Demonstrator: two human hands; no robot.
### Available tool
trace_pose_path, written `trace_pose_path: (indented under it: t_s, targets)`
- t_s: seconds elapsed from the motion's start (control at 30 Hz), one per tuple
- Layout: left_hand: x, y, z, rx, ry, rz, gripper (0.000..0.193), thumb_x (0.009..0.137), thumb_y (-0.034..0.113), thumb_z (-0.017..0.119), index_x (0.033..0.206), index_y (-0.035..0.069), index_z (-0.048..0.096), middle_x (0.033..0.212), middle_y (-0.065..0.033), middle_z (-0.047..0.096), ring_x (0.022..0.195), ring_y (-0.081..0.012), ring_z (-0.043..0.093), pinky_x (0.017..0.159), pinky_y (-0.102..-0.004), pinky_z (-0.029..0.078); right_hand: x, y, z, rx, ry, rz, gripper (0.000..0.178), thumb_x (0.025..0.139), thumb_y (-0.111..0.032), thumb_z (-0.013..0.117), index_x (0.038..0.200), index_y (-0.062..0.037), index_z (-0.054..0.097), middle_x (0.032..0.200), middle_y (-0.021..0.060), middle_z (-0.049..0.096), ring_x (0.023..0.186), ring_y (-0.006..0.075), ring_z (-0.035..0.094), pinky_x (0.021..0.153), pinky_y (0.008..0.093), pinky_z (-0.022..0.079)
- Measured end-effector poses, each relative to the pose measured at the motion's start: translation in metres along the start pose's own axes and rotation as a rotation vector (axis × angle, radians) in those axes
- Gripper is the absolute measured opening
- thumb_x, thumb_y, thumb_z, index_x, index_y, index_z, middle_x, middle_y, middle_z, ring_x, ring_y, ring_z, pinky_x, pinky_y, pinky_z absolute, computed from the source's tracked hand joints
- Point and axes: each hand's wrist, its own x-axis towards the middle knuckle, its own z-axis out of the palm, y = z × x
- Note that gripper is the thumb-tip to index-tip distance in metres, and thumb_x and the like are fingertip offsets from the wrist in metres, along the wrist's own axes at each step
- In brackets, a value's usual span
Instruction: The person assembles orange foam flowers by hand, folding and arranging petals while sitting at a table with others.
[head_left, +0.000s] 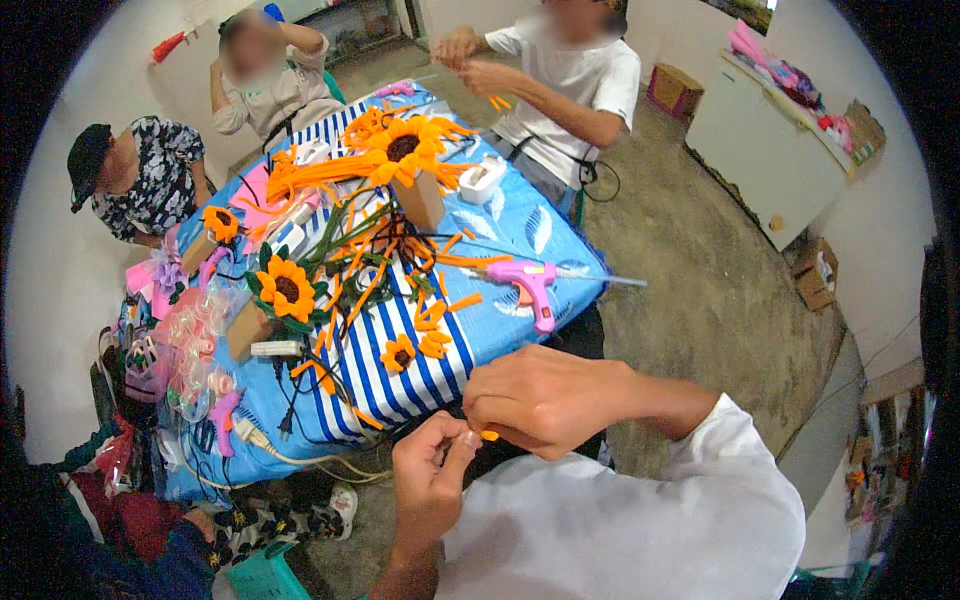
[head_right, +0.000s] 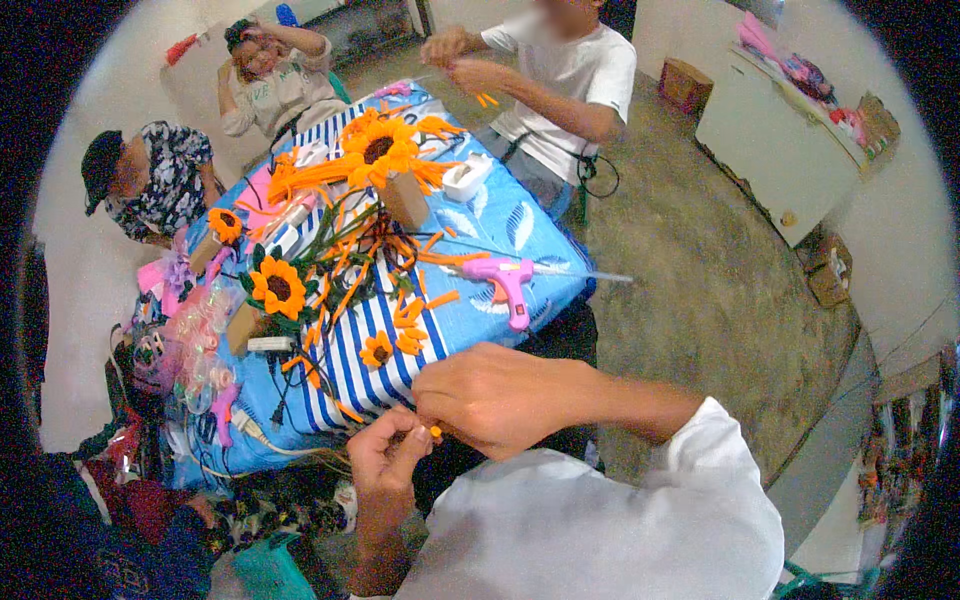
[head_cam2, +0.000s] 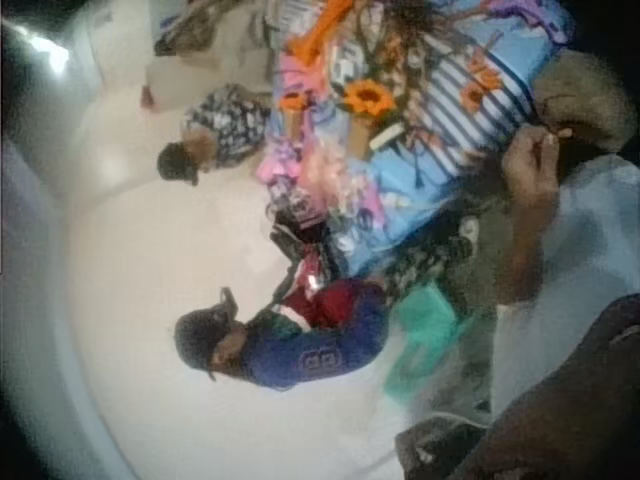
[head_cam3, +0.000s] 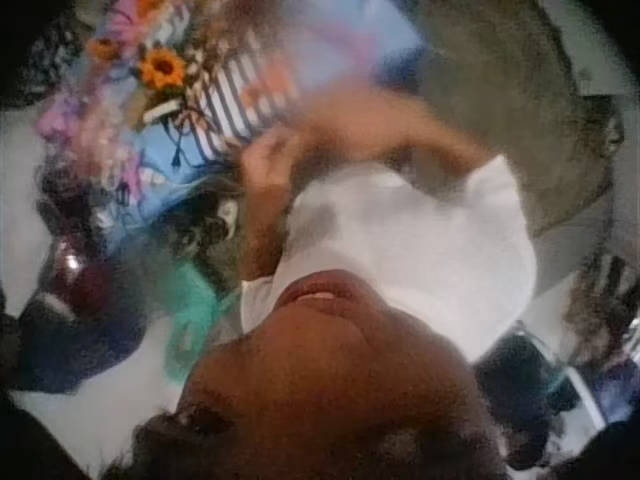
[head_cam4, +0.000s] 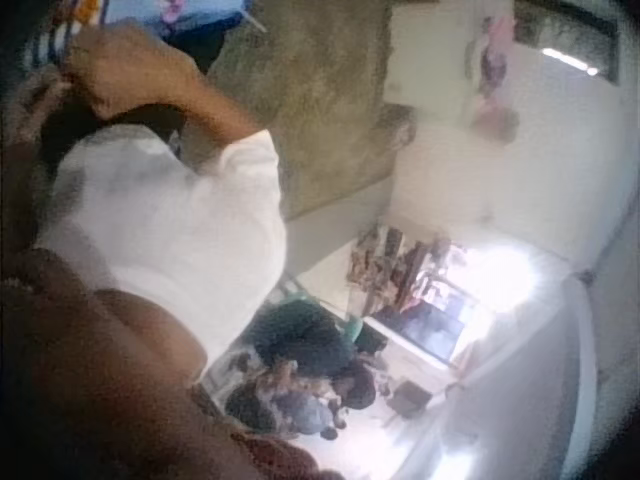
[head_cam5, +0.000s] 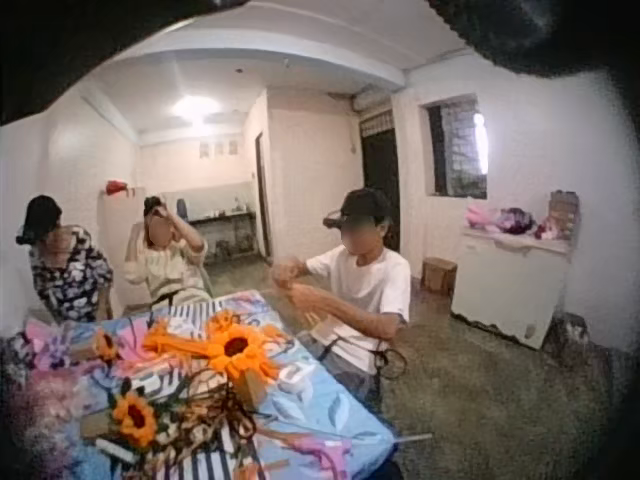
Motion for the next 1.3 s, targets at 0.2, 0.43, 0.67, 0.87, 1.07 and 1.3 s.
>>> trace_pose_path:
  t_s: [0.2,0.43,0.67,0.87,1.07,1.3]
  targets:
    - [-0.003,0.001,0.002,0.110,0.023,0.118,0.008,0.091,0.002,0.062,0.086,-0.005,0.063,0.076,-0.0076,0.061,0.068,-0.0120,0.055,0.064,-0.0266,0.042,0.000,-0.008,0.005,0.071,0.037,0.064,0.014,0.080,-0.008,0.067,0.085,-0.0007,0.055,0.077,0.0143,0.054,0.074,0.0362,0.060,0.062,0.0449,0.047]
    - [0.028,0.013,0.005,0.360,0.044,0.280,0.009,0.090,0.002,0.063,0.084,-0.004,0.061,0.076,-0.0129,0.061,0.068,-0.0209,0.059,0.066,-0.0319,0.045,-0.015,0.016,0.024,0.353,0.280,0.307,0.007,0.082,-0.002,0.065,0.087,-0.0008,0.060,0.086,0.0115,0.063,0.074,0.0237,0.062,0.064,0.0313,0.047]
    - [0.064,-0.001,-0.015,-0.066,-0.159,0.089,0.018,0.094,0.011,0.061,0.087,-0.005,0.064,0.077,-0.0071,0.063,0.072,-0.0142,0.057,0.066,-0.0293,0.045,-0.005,0.022,0.028,0.152,0.469,0.222,0.013,0.081,-0.003,0.063,0.093,-0.0014,0.058,0.084,0.0139,0.059,0.076,0.0327,0.061,0.063,0.0398,0.049]
    - [0.076,-0.004,-0.039,-0.164,-0.341,-0.073,0.024,0.095,0.015,0.059,0.091,-0.007,0.068,0.085,-0.0055,0.066,0.077,-0.0107,0.058,0.072,-0.0249,0.045,0.014,0.019,0.009,-0.175,0.238,-0.013,0.029,0.072,0.002,0.070,0.097,-0.0001,0.057,0.090,0.0117,0.058,0.075,0.0286,0.061,0.060,0.0382,0.049]
    - [0.092,-0.007,-0.057,-0.298,-0.604,-0.184,0.026,0.093,0.014,0.061,0.099,-0.010,0.068,0.090,-0.0112,0.069,0.082,-0.0160,0.064,0.077,-0.0286,0.049,0.022,0.025,-0.005,-0.205,0.170,-0.108,0.024,0.076,-0.016,0.067,0.089,-0.0010,0.054,0.086,0.0122,0.055,0.077,0.0296,0.058,0.063,0.0402,0.049]
    - [0.072,-0.018,-0.078,-0.637,-0.659,-0.356,0.029,0.094,0.014,0.063,0.110,-0.010,0.065,0.093,-0.0139,0.069,0.086,-0.0219,0.067,0.080,-0.0337,0.053,0.053,0.032,0.002,-0.212,0.002,-0.244,0.024,0.073,-0.020,0.065,0.089,-0.0036,0.057,0.089,0.0099,0.056,0.079,0.0261,0.059,0.066,0.0377,0.050]
